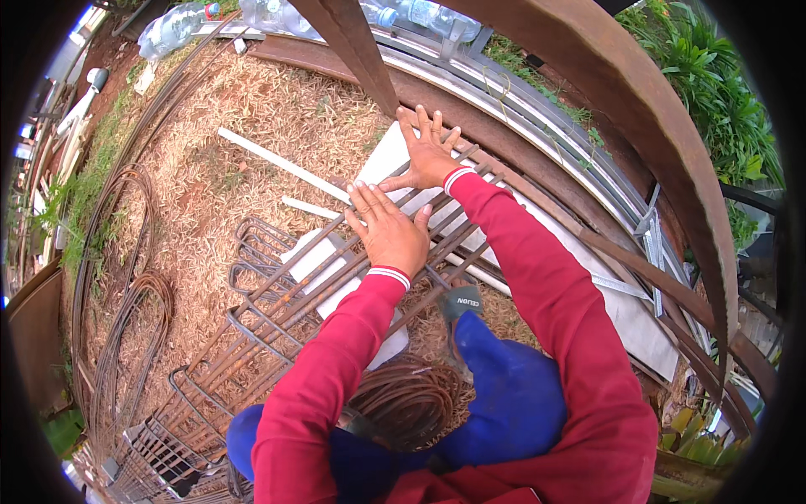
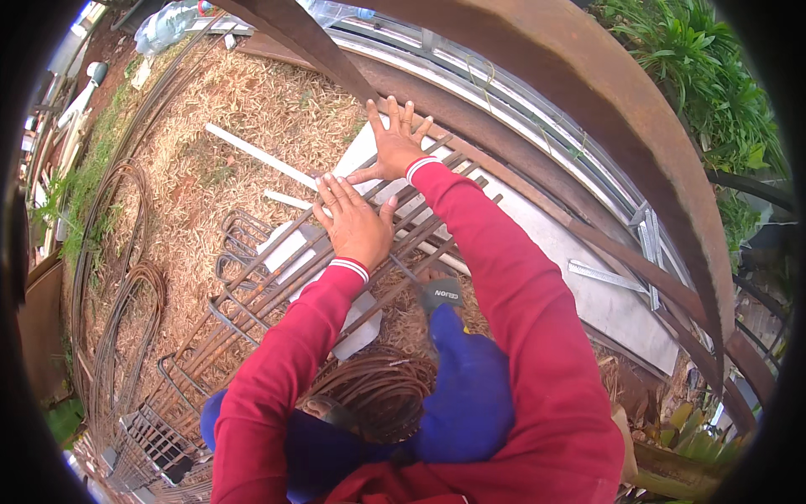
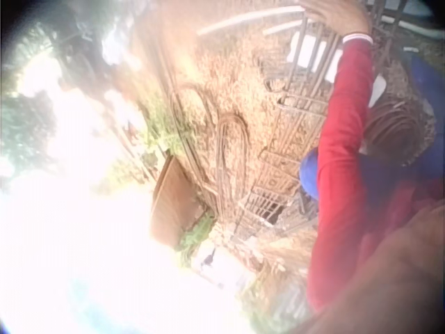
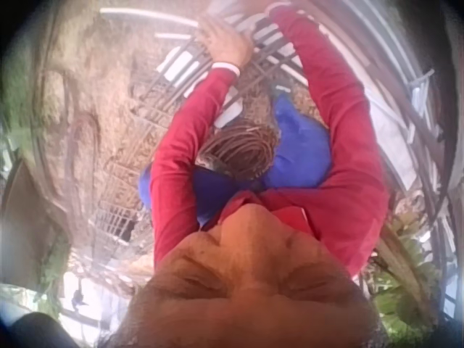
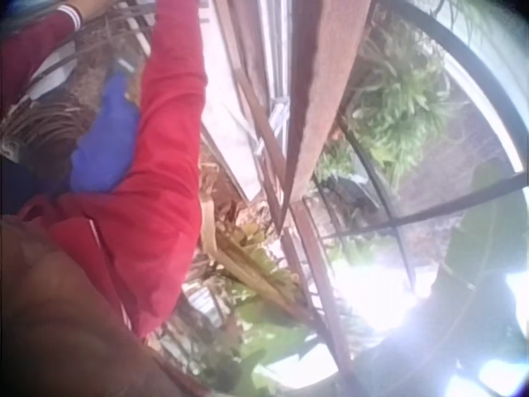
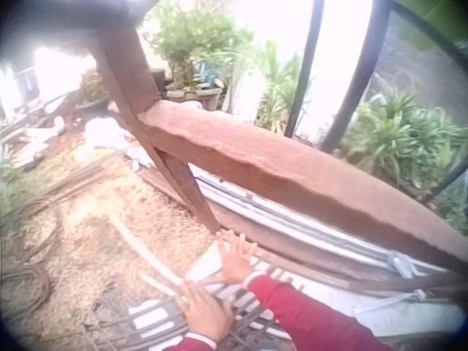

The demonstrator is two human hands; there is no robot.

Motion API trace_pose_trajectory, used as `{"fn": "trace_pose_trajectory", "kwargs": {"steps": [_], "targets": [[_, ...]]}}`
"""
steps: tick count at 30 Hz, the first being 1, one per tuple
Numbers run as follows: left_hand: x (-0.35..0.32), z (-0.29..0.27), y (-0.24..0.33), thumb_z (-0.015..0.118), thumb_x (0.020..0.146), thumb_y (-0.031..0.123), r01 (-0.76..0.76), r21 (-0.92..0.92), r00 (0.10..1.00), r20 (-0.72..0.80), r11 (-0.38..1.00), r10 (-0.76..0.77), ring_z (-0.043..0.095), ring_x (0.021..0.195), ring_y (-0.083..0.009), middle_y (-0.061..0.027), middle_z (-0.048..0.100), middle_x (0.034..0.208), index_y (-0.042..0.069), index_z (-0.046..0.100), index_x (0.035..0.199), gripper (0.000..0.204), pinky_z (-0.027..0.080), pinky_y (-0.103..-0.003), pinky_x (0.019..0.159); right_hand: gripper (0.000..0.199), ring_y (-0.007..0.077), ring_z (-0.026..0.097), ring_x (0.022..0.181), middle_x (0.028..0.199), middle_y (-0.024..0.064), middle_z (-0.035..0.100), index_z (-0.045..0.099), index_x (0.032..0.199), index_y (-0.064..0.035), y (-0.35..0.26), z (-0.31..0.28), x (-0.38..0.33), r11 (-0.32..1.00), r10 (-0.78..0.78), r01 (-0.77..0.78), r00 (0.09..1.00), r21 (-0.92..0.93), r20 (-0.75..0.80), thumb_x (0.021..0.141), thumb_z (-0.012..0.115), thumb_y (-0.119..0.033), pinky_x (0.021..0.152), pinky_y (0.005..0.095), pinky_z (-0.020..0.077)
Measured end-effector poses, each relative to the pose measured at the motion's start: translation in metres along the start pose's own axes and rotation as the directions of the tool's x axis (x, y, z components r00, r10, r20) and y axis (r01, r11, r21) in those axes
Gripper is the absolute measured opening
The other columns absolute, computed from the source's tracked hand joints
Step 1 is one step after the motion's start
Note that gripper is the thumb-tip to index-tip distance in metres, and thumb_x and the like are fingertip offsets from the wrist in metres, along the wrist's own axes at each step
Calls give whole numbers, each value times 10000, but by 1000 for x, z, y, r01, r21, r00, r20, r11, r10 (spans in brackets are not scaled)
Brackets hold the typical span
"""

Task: The person sits on the ground and assembles a metal frame by placing white foam spacers between metal bars and securing them with wire ties. The person adjusts the frame and continues tying the bars together.

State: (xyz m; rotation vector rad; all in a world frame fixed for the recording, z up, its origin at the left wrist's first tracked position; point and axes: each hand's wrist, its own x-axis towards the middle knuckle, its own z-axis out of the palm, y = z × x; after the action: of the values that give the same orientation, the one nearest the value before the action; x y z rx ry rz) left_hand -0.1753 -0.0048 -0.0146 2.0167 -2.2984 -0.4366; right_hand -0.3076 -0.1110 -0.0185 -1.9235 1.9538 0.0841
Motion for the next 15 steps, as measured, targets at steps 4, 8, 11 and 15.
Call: {"fn": "trace_pose_trajectory", "kwargs": {"steps": [4,8,11,15], "targets": [[5,2,1,423,1000,612,-17,-32,997,-70,999,14,37,1546,-441,-334,172,1624,-176,216,1520,966,51,-597,1208,1605,546,-143,1499,1658,299,-75,-51,1632,-129,0,-5,4,1000,7,-7,1000,-27,6,483,786,-872,1098,790,-51],[6,3,2,410,1001,617,-4,-43,998,-56,999,2,35,1543,-450,-342,167,1621,-180,222,1517,968,30,-598,1204,1594,545,-135,1501,1660,294,-71,-24,1635,-124,-1,-8,5,999,20,-19,999,-37,41,484,783,-877,1098,792,-45],[6,3,3,414,998,620,8,-43,998,-66,999,-11,33,1536,-470,-340,163,1624,-175,230,1518,968,21,-606,1202,1597,545,-122,1504,1661,295,-59,-19,1634,-118,-1,-8,5,1000,-10,10,1000,-1,9,481,782,-878,1098,791,-50],[8,1,9,425,992,624,57,-104,997,-47,993,-62,40,1521,-507,-341,173,1620,-174,236,1516,973,10,-629,1196,1601,542,-121,1506,1661,295,-53,-20,1634,-115,0,-7,5,1000,9,-8,1000,-15,21,478,779,-882,1100,784,-66]]}}
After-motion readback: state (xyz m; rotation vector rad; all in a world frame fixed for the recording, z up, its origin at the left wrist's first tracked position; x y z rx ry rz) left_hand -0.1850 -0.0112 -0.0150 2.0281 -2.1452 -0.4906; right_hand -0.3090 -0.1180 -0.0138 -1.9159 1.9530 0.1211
